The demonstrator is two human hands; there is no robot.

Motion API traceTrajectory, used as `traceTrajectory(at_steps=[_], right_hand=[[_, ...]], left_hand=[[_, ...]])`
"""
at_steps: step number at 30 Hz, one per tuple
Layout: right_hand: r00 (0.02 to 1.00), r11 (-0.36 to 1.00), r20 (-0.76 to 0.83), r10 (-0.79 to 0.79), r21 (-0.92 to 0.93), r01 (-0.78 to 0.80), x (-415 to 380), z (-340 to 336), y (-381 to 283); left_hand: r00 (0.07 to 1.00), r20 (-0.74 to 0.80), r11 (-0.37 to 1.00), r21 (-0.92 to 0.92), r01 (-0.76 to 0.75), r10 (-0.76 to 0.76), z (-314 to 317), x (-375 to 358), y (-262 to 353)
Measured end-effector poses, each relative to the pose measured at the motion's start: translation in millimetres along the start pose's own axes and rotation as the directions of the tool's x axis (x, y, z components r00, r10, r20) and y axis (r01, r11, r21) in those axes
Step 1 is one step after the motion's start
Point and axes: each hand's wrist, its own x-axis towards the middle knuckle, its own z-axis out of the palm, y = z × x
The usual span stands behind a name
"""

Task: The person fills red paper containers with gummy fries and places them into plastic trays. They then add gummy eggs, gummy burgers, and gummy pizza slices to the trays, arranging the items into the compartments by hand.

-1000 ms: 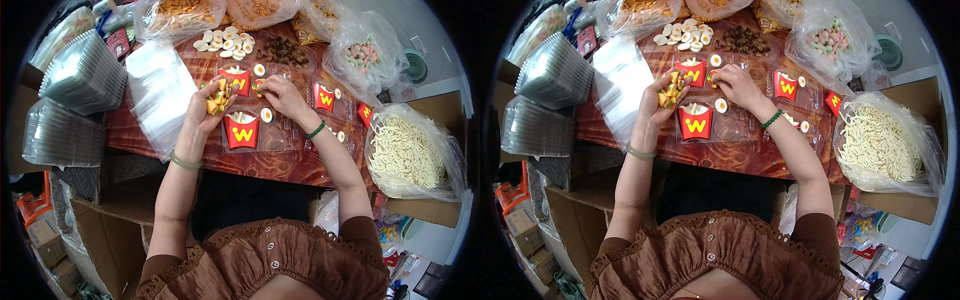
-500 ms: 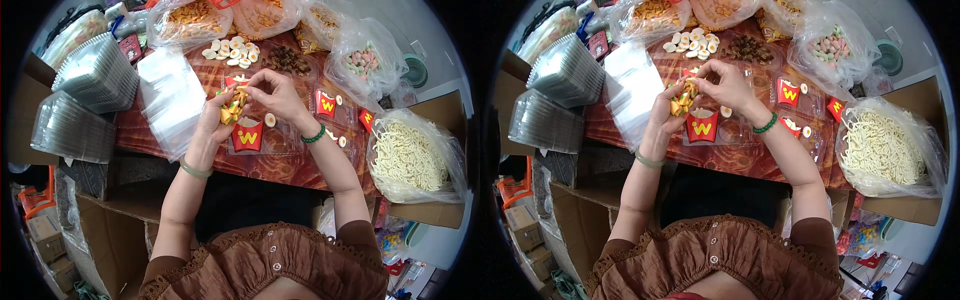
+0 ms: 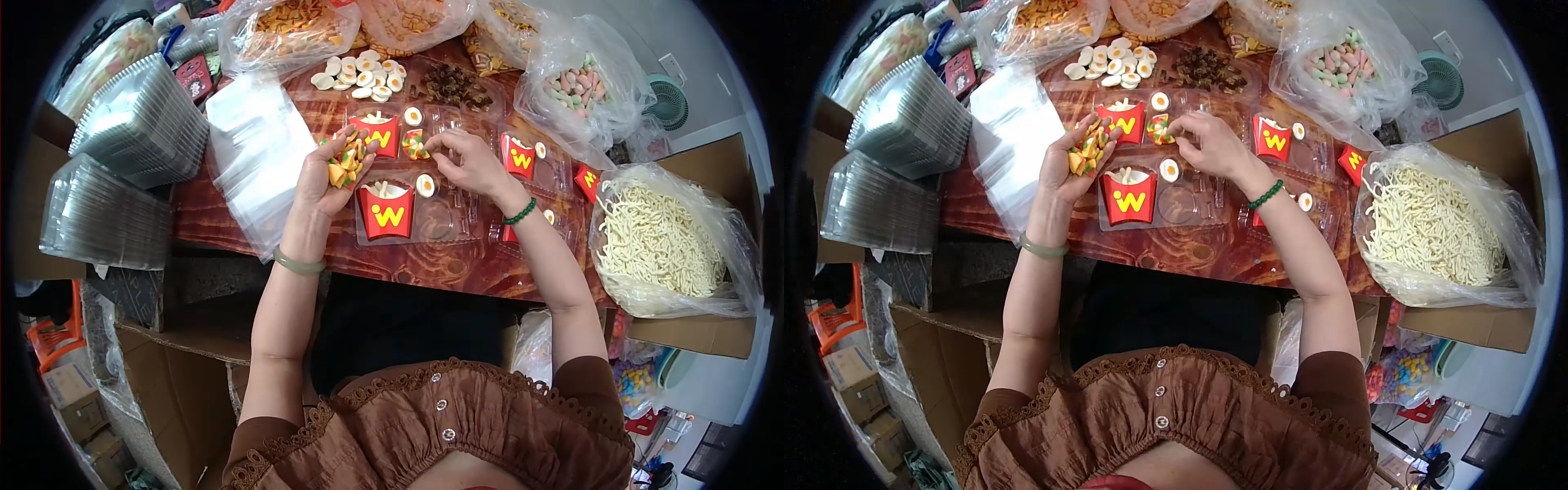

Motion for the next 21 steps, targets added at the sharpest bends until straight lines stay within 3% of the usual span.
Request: traceTrajectory(at_steps=[1,2,4,5,7,11,13,15,16,18,21], right_hand=[[0.988,0.986,-0.002,0.156,0.06,-0.155,0,-2,-6],[0.988,0.986,-0.004,0.157,0.061,-0.157,-2,2,2],[0.999,1.0,-0.037,-0.004,-0.019,0.003,0,10,11],[0.999,1.0,-0.037,-0.008,-0.014,0.008,0,13,15],[0.981,0.977,-0.036,0.188,0.11,-0.183,7,2,-6],[0.978,0.921,-0.095,0.184,0.365,-0.138,31,-5,-45],[0.974,0.894,-0.058,0.218,0.413,-0.175,38,-4,-50],[0.951,0.796,0.153,0.267,0.522,-0.308,45,-2,-46],[0.952,0.796,0.152,0.264,0.523,-0.304,45,-2,-47],[0.906,0.599,0.314,0.285,0.68,-0.424,45,-2,-47],[0.929,0.599,0.241,0.282,0.712,-0.366,39,3,-40]], left_hand=[[1.0,0.001,1.0,-0.006,0.012,-0.012,-1,1,-1],[1.0,0.005,1.0,-0.011,0.022,-0.022,-1,2,0],[1.0,0.019,1.0,-0.004,0.022,-0.021,2,1,0],[0.999,0.031,1.0,-0.001,0.02,-0.02,2,-1,1],[0.998,0.051,1.0,0.001,0.025,-0.025,5,-5,0],[0.972,0.213,0.995,0.013,0.096,-0.097,26,-17,-7],[0.971,0.203,0.992,0.037,0.118,-0.124,29,-21,-12],[0.974,0.191,0.992,0.062,0.114,-0.124,33,-23,-16],[0.981,0.152,0.99,0.092,0.109,-0.122,34,-25,-17],[0.987,0.115,0.987,0.123,0.101,-0.115,35,-26,-17],[0.979,0.158,0.989,0.099,0.114,-0.128,35,-30,-17]])
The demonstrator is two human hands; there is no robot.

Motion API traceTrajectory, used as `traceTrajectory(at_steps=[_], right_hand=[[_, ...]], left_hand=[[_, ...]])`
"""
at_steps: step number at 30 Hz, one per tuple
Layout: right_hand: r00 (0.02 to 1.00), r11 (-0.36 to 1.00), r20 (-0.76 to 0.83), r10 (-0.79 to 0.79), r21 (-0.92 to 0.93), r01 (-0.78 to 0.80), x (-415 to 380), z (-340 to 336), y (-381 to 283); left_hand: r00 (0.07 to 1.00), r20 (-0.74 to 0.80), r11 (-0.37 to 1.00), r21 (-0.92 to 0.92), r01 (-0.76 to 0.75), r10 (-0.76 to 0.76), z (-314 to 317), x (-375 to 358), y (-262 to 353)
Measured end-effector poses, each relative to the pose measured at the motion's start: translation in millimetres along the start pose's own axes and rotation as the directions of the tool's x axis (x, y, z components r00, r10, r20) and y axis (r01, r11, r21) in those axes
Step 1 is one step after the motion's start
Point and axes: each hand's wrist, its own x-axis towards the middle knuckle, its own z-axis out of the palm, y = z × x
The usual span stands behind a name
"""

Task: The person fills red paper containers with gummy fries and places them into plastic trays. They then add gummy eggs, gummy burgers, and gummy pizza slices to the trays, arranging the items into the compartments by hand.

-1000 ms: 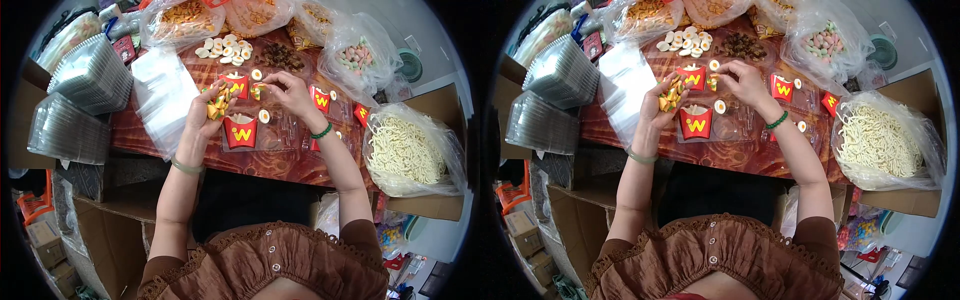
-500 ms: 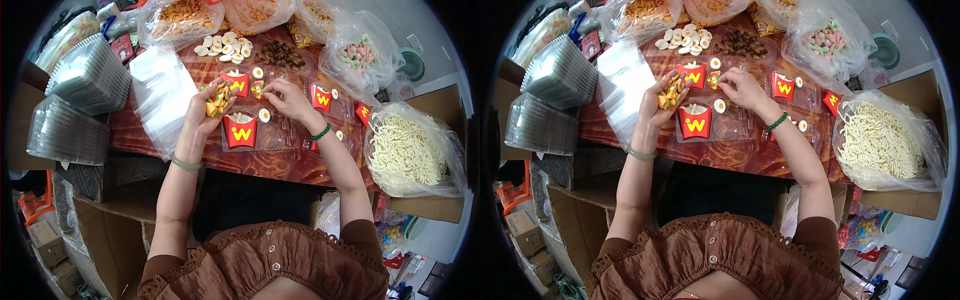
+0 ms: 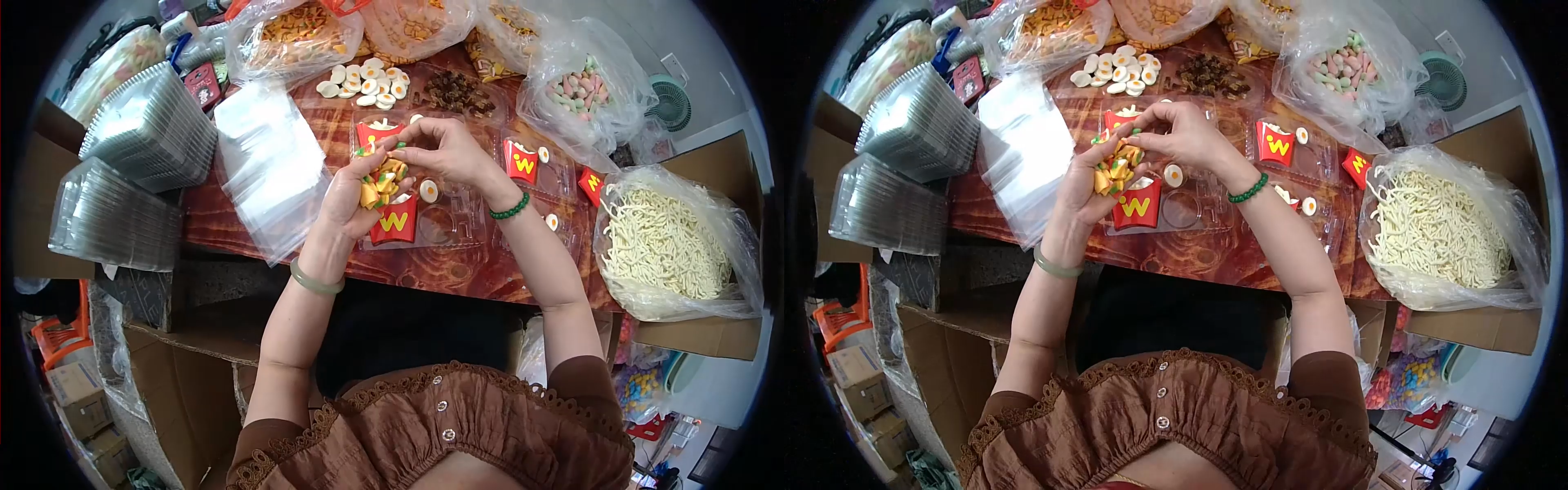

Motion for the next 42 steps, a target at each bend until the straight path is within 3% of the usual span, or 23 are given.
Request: traceTrajectory(at_steps=[1,3,6,7,8,10,12,15,16,17,18,19,21,25,28,29,32,33,35,36,37,39,42], right_hand=[[1.0,1.0,0.001,-0.001,-0.003,0.001,-3,-1,1],[0.996,0.969,-0.046,-0.08,0.231,0.089,-10,-3,4],[0.983,0.964,-0.13,-0.129,0.214,0.155,-11,-15,13],[0.99,0.93,-0.137,-0.044,0.355,0.09,-15,-18,13],[0.989,0.931,-0.144,-0.043,0.353,0.092,-17,-21,12],[0.998,0.827,-0.014,0.057,0.56,-0.04,-20,-26,11],[0.998,0.832,-0.016,0.057,0.553,-0.039,-21,-31,14],[0.996,0.999,-0.087,-0.031,0.03,0.034,-13,-46,9],[0.996,0.999,-0.084,-0.029,0.031,0.032,-11,-52,5],[0.997,0.966,-0.062,0.046,-0.251,-0.06,-10,-59,1],[0.99,0.847,-0.063,0.124,-0.513,-0.139,-8,-63,-3],[0.99,0.848,-0.064,0.126,-0.511,-0.141,-4,-67,2],[0.987,0.743,0.155,0.052,-0.666,0.065,6,-73,17],[0.995,0.611,0.052,-0.08,-0.786,0.09,10,-63,39],[0.985,0.536,0.071,-0.157,-0.832,0.145,6,-60,44],[0.985,0.537,0.071,-0.157,-0.831,0.146,4,-61,45],[0.99,0.834,-0.085,-0.11,-0.55,0.045,-8,-51,23],[0.991,0.835,-0.082,-0.106,-0.548,0.044,-12,-44,13],[0.995,0.973,0.044,-0.091,-0.208,0.099,-17,-33,-2],[0.994,0.991,0.112,0.001,-0.134,0.014,-19,-30,-11],[0.994,0.991,0.106,0.002,-0.134,0.013,-22,-30,-14],[0.977,0.944,0.208,0.034,-0.328,0.037,-23,-30,-17],[0.989,0.973,0.141,-0.041,-0.222,0.072,-26,-35,-14]], left_hand=[[1.0,-0.01,1.0,0.021,-0.011,0.011,3,-2,0],[1.0,-0.019,0.999,0.041,-0.019,0.02,4,-2,-1],[0.998,0.008,0.995,0.076,-0.067,0.067,-2,3,0],[0.996,-0.023,0.991,0.103,-0.084,0.086,-1,2,1],[0.993,-0.052,0.986,0.13,-0.101,0.109,0,2,2],[0.99,-0.074,0.984,0.14,-0.111,0.122,-3,3,5],[0.987,-0.055,0.974,0.179,-0.136,0.148,-9,7,7],[0.985,-0.046,0.975,0.16,-0.155,0.165,-14,8,10],[0.986,-0.03,0.979,0.131,-0.157,0.162,-16,8,11],[0.986,-0.033,0.979,0.13,-0.156,0.162,-17,8,13],[0.989,-0.009,0.985,0.091,-0.149,0.15,-18,9,14],[0.99,0.015,0.989,0.053,-0.139,0.138,-19,9,15],[0.991,0.052,0.992,0.005,-0.124,0.123,-21,11,16],[0.994,0.055,0.993,-0.084,-0.085,0.09,-16,9,11],[0.995,0.092,0.99,-0.143,-0.011,0.024,-12,5,7],[0.988,0.156,0.986,-0.166,0.021,0.005,-14,6,4],[0.988,0.141,0.982,-0.164,0.094,-0.071,-3,-2,-7],[0.984,0.152,0.981,-0.158,0.114,-0.09,-1,-3,-11],[0.979,0.166,0.983,-0.122,0.139,-0.118,2,-1,-22],[0.979,0.154,0.986,-0.079,0.15,-0.136,5,-1,-26],[0.978,0.142,0.987,-0.036,0.158,-0.152,9,-2,-29],[0.978,0.12,0.982,-0.05,0.18,-0.173,14,-2,-34],[0.974,0.119,0.979,-0.053,0.198,-0.191,7,-3,-41]])
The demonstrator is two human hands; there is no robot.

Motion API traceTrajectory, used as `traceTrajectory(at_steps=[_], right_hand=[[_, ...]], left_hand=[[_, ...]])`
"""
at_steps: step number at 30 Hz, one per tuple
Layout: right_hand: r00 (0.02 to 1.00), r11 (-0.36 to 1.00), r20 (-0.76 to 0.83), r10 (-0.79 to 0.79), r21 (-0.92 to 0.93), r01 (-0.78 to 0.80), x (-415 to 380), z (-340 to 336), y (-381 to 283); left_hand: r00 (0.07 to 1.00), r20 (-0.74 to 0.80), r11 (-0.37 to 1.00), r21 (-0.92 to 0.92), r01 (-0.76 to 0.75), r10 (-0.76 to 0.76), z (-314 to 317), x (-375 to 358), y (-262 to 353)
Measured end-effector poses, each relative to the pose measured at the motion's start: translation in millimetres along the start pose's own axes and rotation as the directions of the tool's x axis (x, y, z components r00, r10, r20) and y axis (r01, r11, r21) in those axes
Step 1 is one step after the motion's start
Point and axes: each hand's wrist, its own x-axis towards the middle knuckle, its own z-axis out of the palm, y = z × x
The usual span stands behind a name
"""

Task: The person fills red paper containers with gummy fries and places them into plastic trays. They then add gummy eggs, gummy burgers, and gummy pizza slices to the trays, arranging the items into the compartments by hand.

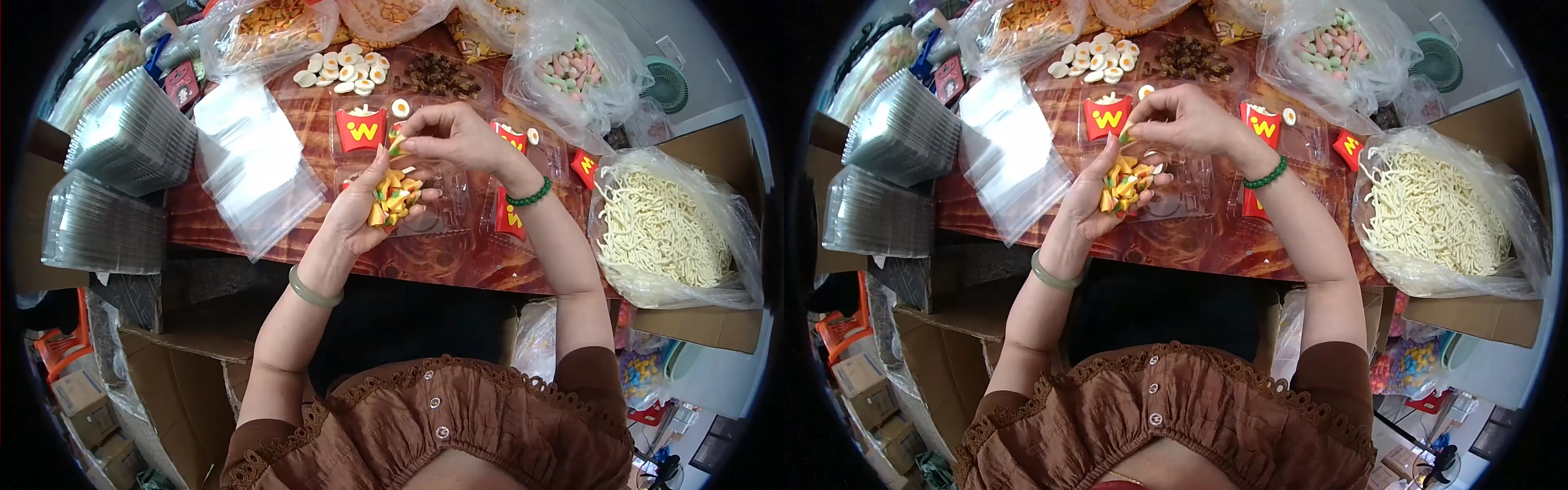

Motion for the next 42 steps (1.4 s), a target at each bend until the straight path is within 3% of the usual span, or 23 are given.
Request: traceTrajectory(at_steps=[1,3,5,6,7,9,13,15,18,24,27,31,34,36,42], right_hand=[[0.997,0.997,-0.079,0.002,0.078,0.005,-1,-3,3],[0.991,0.998,-0.133,0.018,0.064,-0.01,3,-16,19],[0.969,0.962,-0.245,0.01,-0.261,-0.076,8,-25,40],[0.978,0.938,-0.21,-0.003,-0.339,-0.07,12,-26,52],[0.978,0.938,-0.209,-0.001,-0.339,-0.071,15,-24,58],[0.958,0.93,-0.287,0.009,-0.349,-0.114,21,-18,65],[0.934,0.88,-0.356,0.007,-0.441,-0.175,25,-10,68],[0.913,0.838,-0.372,-0.169,-0.542,-0.066,26,-8,73],[0.904,0.795,-0.328,-0.275,-0.607,0.021,21,-5,74],[0.898,0.794,-0.385,-0.213,-0.604,-0.071,17,-1,76],[0.864,0.818,-0.424,-0.271,-0.574,-0.026,15,-2,80],[0.89,0.76,-0.379,-0.254,-0.647,-0.059,12,-2,78],[0.902,0.786,-0.363,-0.233,-0.616,-0.045,7,1,71],[0.918,0.733,-0.257,-0.301,-0.679,0.05,2,5,73],[0.91,0.771,-0.236,-0.342,-0.623,0.129,-6,7,57]], left_hand=[[1.0,-0.002,1.0,-0.002,0.001,-0.001,-2,-2,0],[1.0,0.005,0.99,-0.141,0.024,-0.024,-2,-8,0],[0.999,-0.003,0.985,-0.17,0.033,-0.034,5,-16,-5],[0.999,-0.01,0.98,-0.198,0.038,-0.041,7,-20,-7],[0.996,0.055,0.958,-0.274,0.089,-0.077,3,-23,-12],[0.992,0.014,0.939,-0.322,0.123,-0.125,2,-30,-25],[0.986,0.089,0.874,-0.456,0.168,-0.143,-6,-38,-44],[0.988,0.044,0.87,-0.47,0.15,-0.147,-7,-42,-50],[0.988,-0.021,0.864,-0.488,0.125,-0.154,-10,-43,-55],[0.989,-0.026,0.874,-0.473,0.114,-0.143,-12,-40,-59],[0.99,-0.045,0.868,-0.487,0.094,-0.133,-12,-39,-59],[0.993,-0.046,0.873,-0.481,0.075,-0.11,-13,-39,-61],[0.995,-0.04,0.87,-0.488,0.062,-0.094,-13,-38,-61],[0.995,-0.041,0.868,-0.493,0.055,-0.086,-13,-37,-61],[0.998,-0.05,0.916,-0.402,0.003,-0.025,-6,-36,-61]])
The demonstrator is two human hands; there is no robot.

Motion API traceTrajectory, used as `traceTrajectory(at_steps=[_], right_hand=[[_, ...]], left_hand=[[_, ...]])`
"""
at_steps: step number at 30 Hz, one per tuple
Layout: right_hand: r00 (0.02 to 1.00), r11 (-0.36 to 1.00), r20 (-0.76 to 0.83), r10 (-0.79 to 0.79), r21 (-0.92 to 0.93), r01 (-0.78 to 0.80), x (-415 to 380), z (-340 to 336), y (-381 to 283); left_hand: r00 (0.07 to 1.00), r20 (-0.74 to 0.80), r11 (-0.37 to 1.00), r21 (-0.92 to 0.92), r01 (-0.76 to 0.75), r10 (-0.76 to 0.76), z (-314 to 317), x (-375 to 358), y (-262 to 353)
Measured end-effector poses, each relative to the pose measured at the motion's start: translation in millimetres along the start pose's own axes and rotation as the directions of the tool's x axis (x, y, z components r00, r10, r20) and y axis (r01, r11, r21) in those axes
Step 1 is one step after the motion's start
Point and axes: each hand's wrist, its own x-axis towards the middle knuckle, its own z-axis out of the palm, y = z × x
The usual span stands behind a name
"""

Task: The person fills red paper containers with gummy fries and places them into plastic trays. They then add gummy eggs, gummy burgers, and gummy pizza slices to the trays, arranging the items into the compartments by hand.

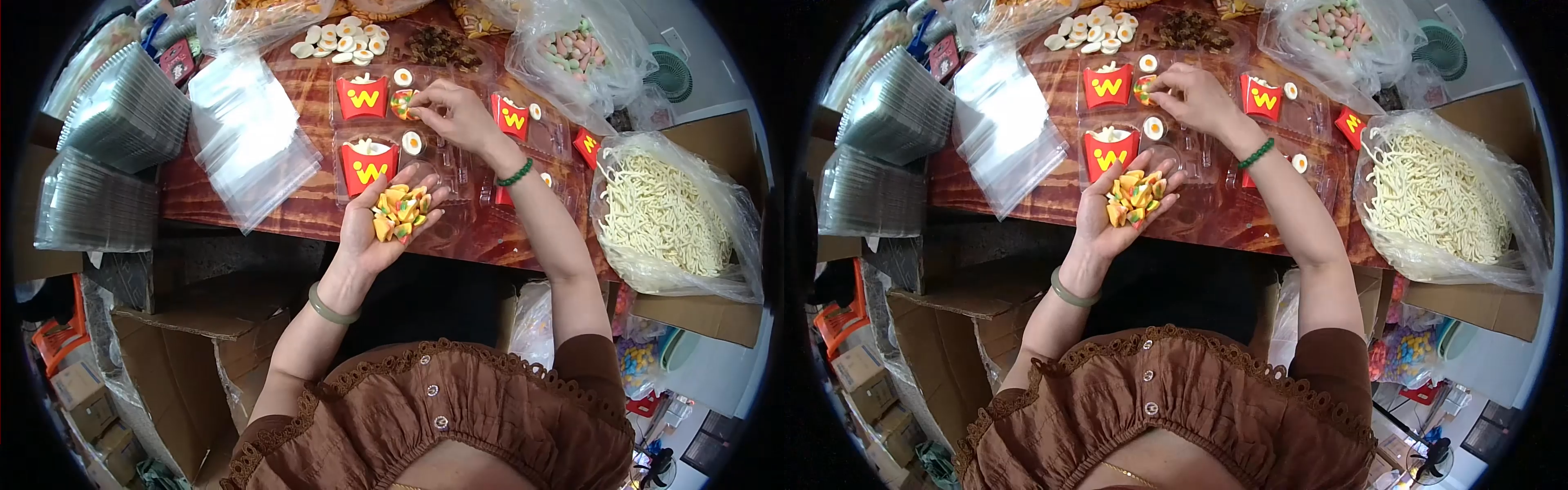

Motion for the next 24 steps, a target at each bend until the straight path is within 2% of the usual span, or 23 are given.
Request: traceTrajectory(at_steps=[1,3,4,6,8,10,11,13,14,16,17,18,20,21,22,24], right_hand=[[0.995,0.976,0.054,0.088,0.194,-0.097,-4,-11,-26],[0.966,0.953,0.258,0.013,0.29,-0.09,-18,-27,-51],[0.952,0.918,0.278,-0.128,0.397,0.008,-25,-34,-62],[0.918,0.945,0.383,-0.104,0.325,-0.029,-40,-37,-73],[0.926,0.933,0.362,-0.102,0.357,-0.037,-50,-32,-77],[0.952,0.951,0.242,-0.186,0.286,0.113,-54,-33,-80],[0.953,0.952,0.241,-0.185,0.286,0.113,-56,-33,-81],[0.958,0.852,0.272,0.091,0.476,-0.216,-60,-35,-82],[0.958,0.853,0.271,0.089,0.476,-0.214,-60,-33,-80],[0.905,0.657,0.271,0.328,0.623,-0.425,-58,-23,-71],[0.928,0.748,0.186,0.324,0.55,-0.371,-57,-11,-57],[0.929,0.75,0.183,0.322,0.55,-0.368,-56,-4,-54],[0.882,0.747,0.175,0.437,0.476,-0.464,-53,10,-51],[0.888,0.807,0.109,0.446,0.379,-0.452,-50,13,-58],[0.889,0.807,0.111,0.444,0.38,-0.451,-51,16,-58],[0.939,0.932,0.026,0.343,0.116,-0.344,-52,20,-57]], left_hand=[[1.0,-0.005,1.0,-0.002,-0.002,0.002,1,-1,1],[0.997,0.064,0.999,0.0,-0.032,0.032,2,-2,3],[0.998,0.061,0.999,0.001,-0.032,0.032,4,-3,4],[0.998,0.017,0.998,0.006,-0.066,0.066,9,-4,4],[0.997,-0.008,0.997,0.011,-0.074,0.074,7,-3,3],[0.997,0.065,0.997,-0.061,-0.04,0.044,1,-1,2],[0.997,0.064,0.997,-0.061,-0.039,0.043,-1,-2,2],[0.997,0.048,0.998,-0.017,-0.06,0.061,0,-8,2],[0.997,0.05,0.998,-0.016,-0.061,0.062,2,-10,2],[0.997,-0.018,0.996,0.033,-0.081,0.081,7,-17,0],[0.996,-0.016,0.996,0.036,-0.081,0.082,6,-20,-1],[0.994,-0.038,0.993,0.051,-0.103,0.105,5,-23,-2],[0.989,-0.057,0.989,0.076,-0.128,0.133,0,-26,-4],[0.989,-0.058,0.989,0.076,-0.131,0.135,-3,-26,-5],[0.987,-0.074,0.988,0.073,-0.134,0.14,-5,-26,-6],[0.986,-0.09,0.988,0.071,-0.137,0.143,-8,-25,-8]])
